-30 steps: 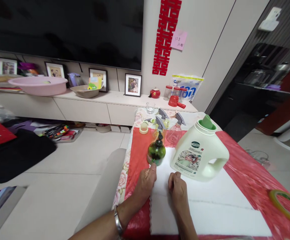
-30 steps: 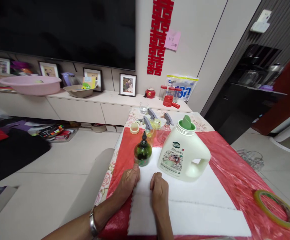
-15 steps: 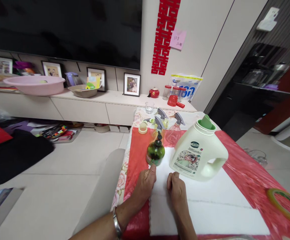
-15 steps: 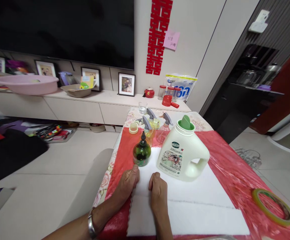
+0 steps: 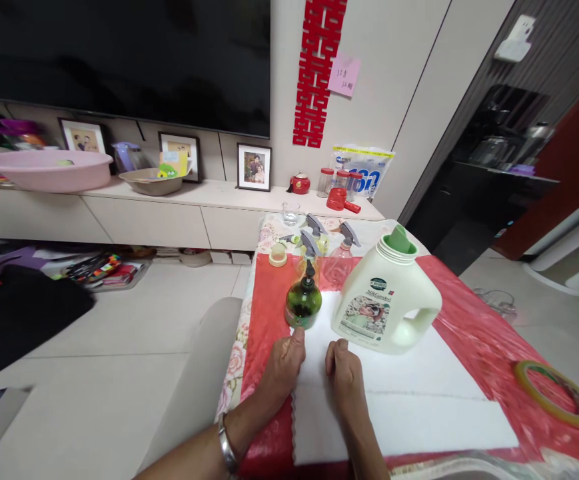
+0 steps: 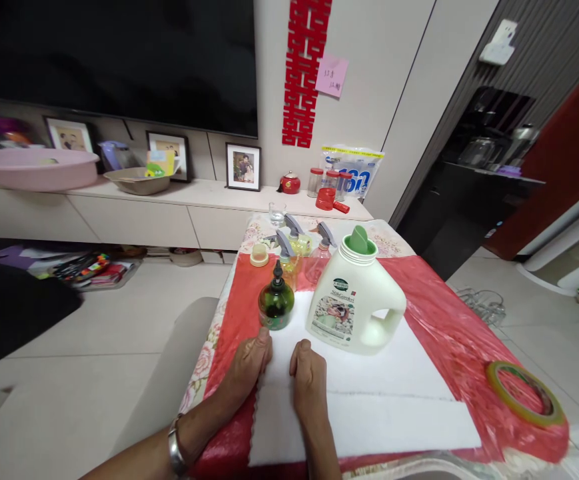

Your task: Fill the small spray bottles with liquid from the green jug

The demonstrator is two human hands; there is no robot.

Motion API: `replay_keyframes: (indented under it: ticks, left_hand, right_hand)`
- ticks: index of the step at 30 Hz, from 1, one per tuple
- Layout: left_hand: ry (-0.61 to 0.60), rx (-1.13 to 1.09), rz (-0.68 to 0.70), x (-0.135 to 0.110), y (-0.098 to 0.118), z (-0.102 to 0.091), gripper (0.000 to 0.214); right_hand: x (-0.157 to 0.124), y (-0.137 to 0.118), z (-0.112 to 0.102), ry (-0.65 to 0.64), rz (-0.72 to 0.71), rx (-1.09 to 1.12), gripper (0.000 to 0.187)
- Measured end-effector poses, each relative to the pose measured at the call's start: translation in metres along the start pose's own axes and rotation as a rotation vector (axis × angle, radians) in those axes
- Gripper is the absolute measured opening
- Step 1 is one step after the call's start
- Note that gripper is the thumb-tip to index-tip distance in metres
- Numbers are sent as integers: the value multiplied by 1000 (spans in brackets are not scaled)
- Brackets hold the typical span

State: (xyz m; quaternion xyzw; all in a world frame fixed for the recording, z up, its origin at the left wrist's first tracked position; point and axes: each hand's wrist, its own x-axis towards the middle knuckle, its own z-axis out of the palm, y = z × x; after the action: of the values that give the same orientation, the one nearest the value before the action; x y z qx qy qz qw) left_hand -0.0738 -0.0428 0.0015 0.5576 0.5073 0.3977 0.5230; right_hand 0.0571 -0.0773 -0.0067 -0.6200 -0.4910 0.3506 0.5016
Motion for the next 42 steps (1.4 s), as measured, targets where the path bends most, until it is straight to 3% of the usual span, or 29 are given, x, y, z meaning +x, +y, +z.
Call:
replay_keyframes:
  ticks: [18,22,25,26,28,30,32,35,42]
  left_hand:
    - [13,27,37,-4,3,-2,66]
    - [123,-19,192,-4,12,-13,54]
    - [316,21,413,9,19,-23,24]
    - [368,60,471,17,21,-25,24]
    - [400,159,512,33,21,-24,58]
    - [382,253,474,47,17,-18,87]
    - [373,317,419,56,13,-7,100]
    - [369,325,415,63,5,6,94]
    - [484,337,677,59,-8,11,70]
  right_hand:
    - [-2,3,2,11,-37,-33,73]
    - [-2,7,1,32,-56,-56,72]
    - [-4,5,-2,34,-90,-78,71]
    - [-5,2,-3,31,-108,-90,70]
    - [-6,-9,-5,36,-158,-126,62]
    - [-5,-23,-5,70,-222,-170,50]
    - [0,-38,-4,125,-289,-213,40]
    - [15,-56,1,210,-374,-278,36]
    - [45,-72,18,369,-467,-419,43]
